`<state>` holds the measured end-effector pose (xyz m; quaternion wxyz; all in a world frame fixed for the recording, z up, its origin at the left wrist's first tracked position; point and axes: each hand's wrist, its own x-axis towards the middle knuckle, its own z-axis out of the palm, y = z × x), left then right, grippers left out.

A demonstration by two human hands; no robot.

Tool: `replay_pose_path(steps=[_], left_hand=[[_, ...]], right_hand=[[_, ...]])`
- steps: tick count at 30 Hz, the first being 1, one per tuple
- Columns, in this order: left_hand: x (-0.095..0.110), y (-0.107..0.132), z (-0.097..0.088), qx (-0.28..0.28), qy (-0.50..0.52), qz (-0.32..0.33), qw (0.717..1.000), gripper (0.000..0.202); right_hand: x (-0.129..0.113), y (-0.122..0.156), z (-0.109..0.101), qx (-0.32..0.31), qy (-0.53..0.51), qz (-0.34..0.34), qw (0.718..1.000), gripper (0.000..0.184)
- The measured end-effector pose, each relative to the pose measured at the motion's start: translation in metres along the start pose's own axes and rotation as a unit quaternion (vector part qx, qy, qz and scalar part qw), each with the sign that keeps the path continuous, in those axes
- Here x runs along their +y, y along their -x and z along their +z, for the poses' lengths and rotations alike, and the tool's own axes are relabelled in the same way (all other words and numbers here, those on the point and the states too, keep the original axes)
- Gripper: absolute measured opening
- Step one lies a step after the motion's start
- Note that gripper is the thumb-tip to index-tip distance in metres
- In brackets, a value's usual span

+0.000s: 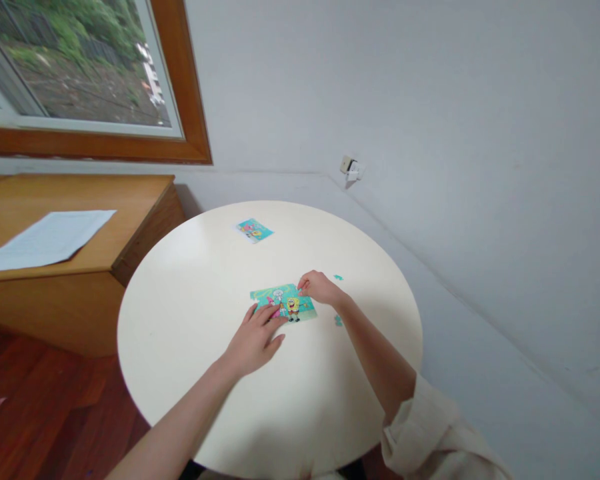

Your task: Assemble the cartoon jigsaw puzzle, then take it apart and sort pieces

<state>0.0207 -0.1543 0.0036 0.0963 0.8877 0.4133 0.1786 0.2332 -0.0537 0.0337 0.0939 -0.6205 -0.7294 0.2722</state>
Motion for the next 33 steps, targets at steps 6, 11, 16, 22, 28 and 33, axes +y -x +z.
replay_pose_path(steps=[6, 11, 16, 22, 28, 33], left_hand=[[0.001, 0.0, 0.0, 0.001, 0.001, -0.003, 1.0, 0.035], [0.0, 0.001, 0.002, 0.01, 0.001, 0.002, 1.0, 0.035], [0.0, 0.001, 0.001, 0.006, -0.002, 0.001, 1.0, 0.035], [0.001, 0.0, 0.0, 0.011, 0.0, 0.003, 1.0, 0.035], [-0.002, 0.001, 0.003, 0.019, -0.006, 0.003, 1.0, 0.035], [0.004, -0.002, 0.001, 0.022, -0.029, -0.002, 0.999, 0.036]], right_hand=[[-0.007, 0.002, -0.002, -0.006, 0.004, 0.007, 1.0, 0.014], [-0.009, 0.002, -0.007, -0.018, 0.002, 0.034, 0.999, 0.013], [-0.01, -0.006, -0.012, -0.041, 0.008, 0.062, 0.997, 0.01], [-0.019, -0.013, -0.01, -0.045, 0.026, 0.066, 0.996, 0.018], [-0.015, -0.006, -0.009, -0.047, 0.0, 0.041, 0.998, 0.022], [-0.01, -0.003, -0.008, -0.052, -0.026, 0.023, 0.998, 0.019]])
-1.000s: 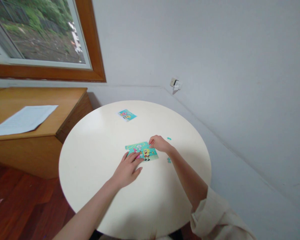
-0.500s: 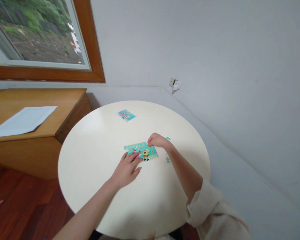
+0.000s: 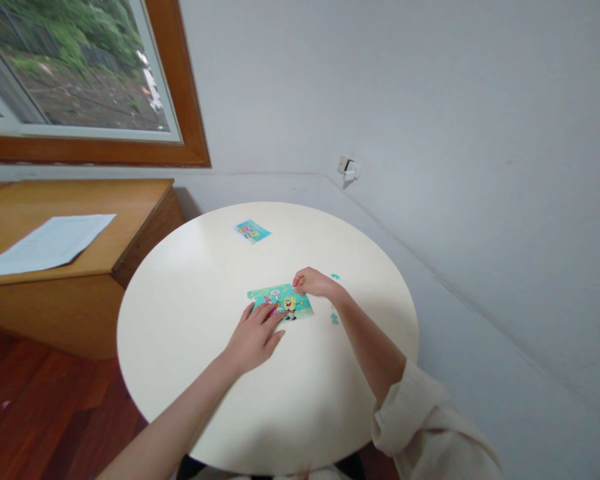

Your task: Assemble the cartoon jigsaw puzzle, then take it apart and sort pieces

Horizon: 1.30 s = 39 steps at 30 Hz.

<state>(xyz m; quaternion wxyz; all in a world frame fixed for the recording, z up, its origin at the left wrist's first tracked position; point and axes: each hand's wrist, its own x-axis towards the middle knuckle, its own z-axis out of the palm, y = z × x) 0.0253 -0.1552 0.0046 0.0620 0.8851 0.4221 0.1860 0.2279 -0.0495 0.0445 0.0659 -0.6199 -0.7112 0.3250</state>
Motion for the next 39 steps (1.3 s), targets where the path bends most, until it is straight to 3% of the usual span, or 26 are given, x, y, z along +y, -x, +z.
replay_pose_path(steps=[7, 12, 17, 22, 28, 39], left_hand=[[0.023, -0.024, 0.015, -0.021, -0.043, -0.018, 0.999, 0.049], [0.027, -0.035, 0.029, -0.039, -0.049, -0.036, 0.997, 0.052], [0.027, -0.034, 0.029, -0.052, -0.061, -0.048, 0.996, 0.052], [0.028, -0.033, 0.027, -0.059, -0.078, -0.05, 0.994, 0.055], [0.029, -0.034, 0.026, -0.064, -0.089, -0.055, 0.992, 0.064], [0.028, -0.033, 0.028, -0.045, -0.088, -0.053, 0.994, 0.06]], right_hand=[[-0.007, -0.004, -0.002, -0.007, 0.049, 0.007, 0.999, 0.018], [-0.011, 0.002, -0.002, 0.012, 0.087, -0.024, 0.996, 0.021], [-0.014, 0.007, 0.001, 0.024, 0.113, -0.054, 0.992, 0.023], [-0.018, 0.001, 0.004, 0.035, 0.125, -0.038, 0.991, 0.022], [-0.007, -0.007, 0.004, 0.029, 0.057, -0.007, 0.998, 0.012], [0.046, -0.022, 0.009, 0.064, -0.154, -0.041, 0.985, 0.009]])
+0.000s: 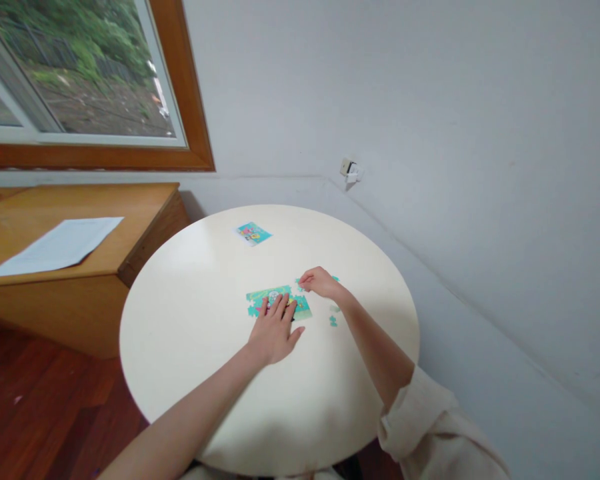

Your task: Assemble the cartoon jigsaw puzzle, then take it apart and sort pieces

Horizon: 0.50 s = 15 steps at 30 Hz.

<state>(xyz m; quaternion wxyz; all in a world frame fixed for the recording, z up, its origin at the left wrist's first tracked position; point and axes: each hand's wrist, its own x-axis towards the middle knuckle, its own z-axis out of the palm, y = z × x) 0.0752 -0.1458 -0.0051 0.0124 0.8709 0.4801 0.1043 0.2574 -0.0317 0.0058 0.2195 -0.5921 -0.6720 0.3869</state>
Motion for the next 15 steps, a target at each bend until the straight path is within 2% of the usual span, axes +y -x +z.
replay_pose_path(steps=[8, 15], left_hand=[[0.001, 0.001, -0.005, -0.016, 0.002, 0.0, 1.0, 0.056], [0.002, 0.002, -0.004, -0.009, 0.014, -0.002, 1.0, 0.054]], right_hand=[[0.014, 0.003, -0.001, -0.042, -0.076, -0.014, 0.996, 0.003], [0.016, 0.003, -0.002, -0.021, -0.074, -0.013, 0.997, 0.003]])
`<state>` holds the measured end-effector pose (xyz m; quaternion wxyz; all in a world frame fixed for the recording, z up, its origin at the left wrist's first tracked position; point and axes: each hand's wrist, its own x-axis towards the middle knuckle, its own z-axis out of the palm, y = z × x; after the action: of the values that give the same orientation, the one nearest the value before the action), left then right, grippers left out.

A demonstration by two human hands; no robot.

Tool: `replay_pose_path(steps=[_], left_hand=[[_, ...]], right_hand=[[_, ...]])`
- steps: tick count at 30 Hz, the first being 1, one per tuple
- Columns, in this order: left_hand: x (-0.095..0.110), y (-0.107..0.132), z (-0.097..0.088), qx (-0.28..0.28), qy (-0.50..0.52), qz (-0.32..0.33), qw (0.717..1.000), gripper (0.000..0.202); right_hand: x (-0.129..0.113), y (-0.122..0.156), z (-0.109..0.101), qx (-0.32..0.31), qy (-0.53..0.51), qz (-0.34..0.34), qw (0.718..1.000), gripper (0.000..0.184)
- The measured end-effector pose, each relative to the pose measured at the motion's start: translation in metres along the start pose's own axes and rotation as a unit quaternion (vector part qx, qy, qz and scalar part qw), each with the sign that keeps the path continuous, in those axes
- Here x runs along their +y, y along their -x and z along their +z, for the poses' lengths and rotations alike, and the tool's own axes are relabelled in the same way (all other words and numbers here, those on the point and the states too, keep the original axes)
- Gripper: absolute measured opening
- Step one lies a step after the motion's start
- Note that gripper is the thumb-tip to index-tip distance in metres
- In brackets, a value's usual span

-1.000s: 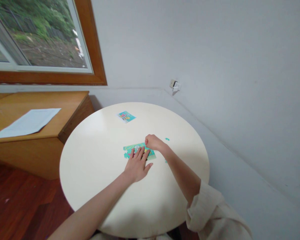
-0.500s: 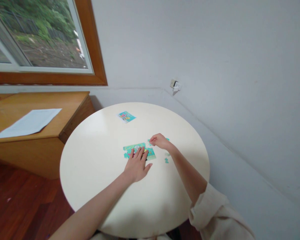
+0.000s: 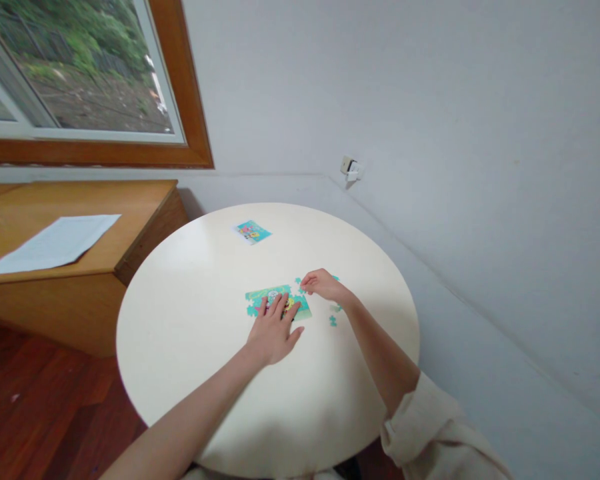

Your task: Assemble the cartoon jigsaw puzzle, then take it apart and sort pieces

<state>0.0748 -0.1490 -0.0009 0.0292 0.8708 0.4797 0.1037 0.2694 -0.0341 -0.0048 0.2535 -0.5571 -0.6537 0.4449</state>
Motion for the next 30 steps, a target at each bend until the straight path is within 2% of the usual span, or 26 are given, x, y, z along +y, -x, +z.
replay_pose_path(steps=[8, 13, 21, 25, 30], left_hand=[[-0.001, -0.001, 0.001, -0.002, 0.006, 0.001, 1.0, 0.054], [0.0, 0.001, -0.001, 0.02, 0.006, 0.002, 1.0, 0.048], [0.003, 0.005, -0.007, 0.054, 0.023, -0.001, 0.998, 0.037], [0.001, 0.005, -0.009, 0.056, 0.046, 0.004, 0.997, 0.033], [-0.001, 0.004, -0.009, 0.052, 0.07, 0.005, 0.996, 0.032]], right_hand=[[-0.002, 0.008, -0.005, 0.039, 0.072, 0.015, 0.996, 0.004], [-0.007, 0.014, -0.008, 0.065, 0.142, 0.025, 0.987, 0.005], [-0.016, 0.028, -0.011, 0.14, 0.217, 0.029, 0.966, 0.011], [-0.02, 0.044, -0.013, 0.172, 0.217, 0.017, 0.961, 0.004], [-0.014, 0.079, -0.02, 0.185, 0.217, 0.021, 0.958, 0.005]])
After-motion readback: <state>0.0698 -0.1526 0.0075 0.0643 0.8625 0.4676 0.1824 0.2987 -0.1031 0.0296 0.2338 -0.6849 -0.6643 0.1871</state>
